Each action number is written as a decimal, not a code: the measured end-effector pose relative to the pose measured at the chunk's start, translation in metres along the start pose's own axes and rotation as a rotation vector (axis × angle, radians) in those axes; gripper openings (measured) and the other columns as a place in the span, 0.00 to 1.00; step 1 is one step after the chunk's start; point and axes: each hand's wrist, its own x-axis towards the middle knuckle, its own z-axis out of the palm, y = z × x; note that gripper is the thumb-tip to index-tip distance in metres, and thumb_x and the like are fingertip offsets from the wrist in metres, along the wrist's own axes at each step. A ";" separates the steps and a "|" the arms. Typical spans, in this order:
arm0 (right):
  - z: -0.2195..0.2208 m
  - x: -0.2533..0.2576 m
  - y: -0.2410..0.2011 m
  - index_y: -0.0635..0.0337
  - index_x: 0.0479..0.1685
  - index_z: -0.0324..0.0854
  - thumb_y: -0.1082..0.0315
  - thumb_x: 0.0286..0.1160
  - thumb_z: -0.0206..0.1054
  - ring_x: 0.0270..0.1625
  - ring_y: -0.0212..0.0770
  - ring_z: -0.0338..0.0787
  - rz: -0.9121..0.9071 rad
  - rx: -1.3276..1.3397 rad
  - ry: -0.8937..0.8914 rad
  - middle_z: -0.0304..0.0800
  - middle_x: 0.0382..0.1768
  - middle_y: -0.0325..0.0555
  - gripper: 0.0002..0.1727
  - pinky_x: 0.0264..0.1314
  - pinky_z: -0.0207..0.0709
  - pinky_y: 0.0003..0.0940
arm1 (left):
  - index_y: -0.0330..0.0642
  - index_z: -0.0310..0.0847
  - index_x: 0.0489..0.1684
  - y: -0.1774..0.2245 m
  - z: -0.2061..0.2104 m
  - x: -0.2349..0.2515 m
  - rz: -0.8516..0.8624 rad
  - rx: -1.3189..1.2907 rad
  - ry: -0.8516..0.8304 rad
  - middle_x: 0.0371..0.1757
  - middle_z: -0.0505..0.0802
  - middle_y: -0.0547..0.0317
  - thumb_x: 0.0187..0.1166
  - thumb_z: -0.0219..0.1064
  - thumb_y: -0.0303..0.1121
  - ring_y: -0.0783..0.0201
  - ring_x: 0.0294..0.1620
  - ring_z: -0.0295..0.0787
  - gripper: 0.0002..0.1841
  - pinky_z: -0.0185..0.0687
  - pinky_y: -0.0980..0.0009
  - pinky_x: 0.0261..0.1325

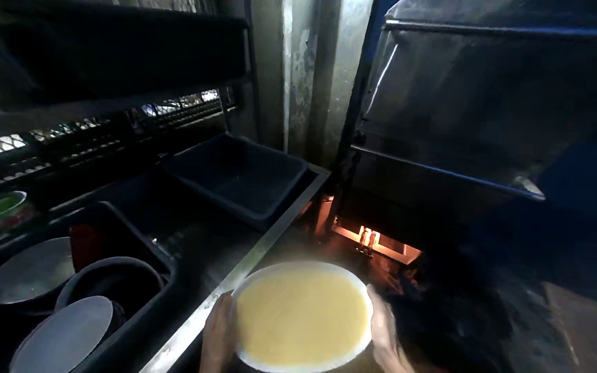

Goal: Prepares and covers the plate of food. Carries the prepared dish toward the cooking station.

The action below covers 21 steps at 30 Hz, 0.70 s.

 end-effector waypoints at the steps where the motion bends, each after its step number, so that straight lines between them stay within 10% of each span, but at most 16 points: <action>1: 0.007 0.009 -0.002 0.67 0.51 0.86 0.57 0.96 0.45 0.47 0.32 0.91 0.010 -0.018 -0.013 0.92 0.41 0.48 0.26 0.54 0.86 0.32 | 0.25 0.77 0.68 0.000 0.003 0.009 -0.008 -0.015 0.008 0.65 0.86 0.37 0.93 0.41 0.33 0.59 0.64 0.82 0.23 0.75 0.61 0.71; 4: 0.031 0.040 -0.008 0.71 0.58 0.83 0.56 0.96 0.44 0.56 0.37 0.88 0.030 -0.056 -0.066 0.89 0.52 0.55 0.27 0.64 0.80 0.36 | 0.24 0.76 0.71 -0.003 0.012 0.040 -0.015 0.019 0.037 0.67 0.85 0.33 0.93 0.43 0.34 0.53 0.67 0.82 0.23 0.74 0.57 0.74; 21: 0.157 0.176 0.014 0.73 0.44 0.85 0.63 0.93 0.46 0.40 0.28 0.89 -0.002 -0.144 -0.276 0.89 0.33 0.47 0.24 0.52 0.84 0.28 | 0.25 0.72 0.76 -0.038 0.029 0.165 -0.177 0.033 0.197 0.73 0.82 0.31 0.94 0.41 0.37 0.49 0.73 0.80 0.26 0.72 0.53 0.78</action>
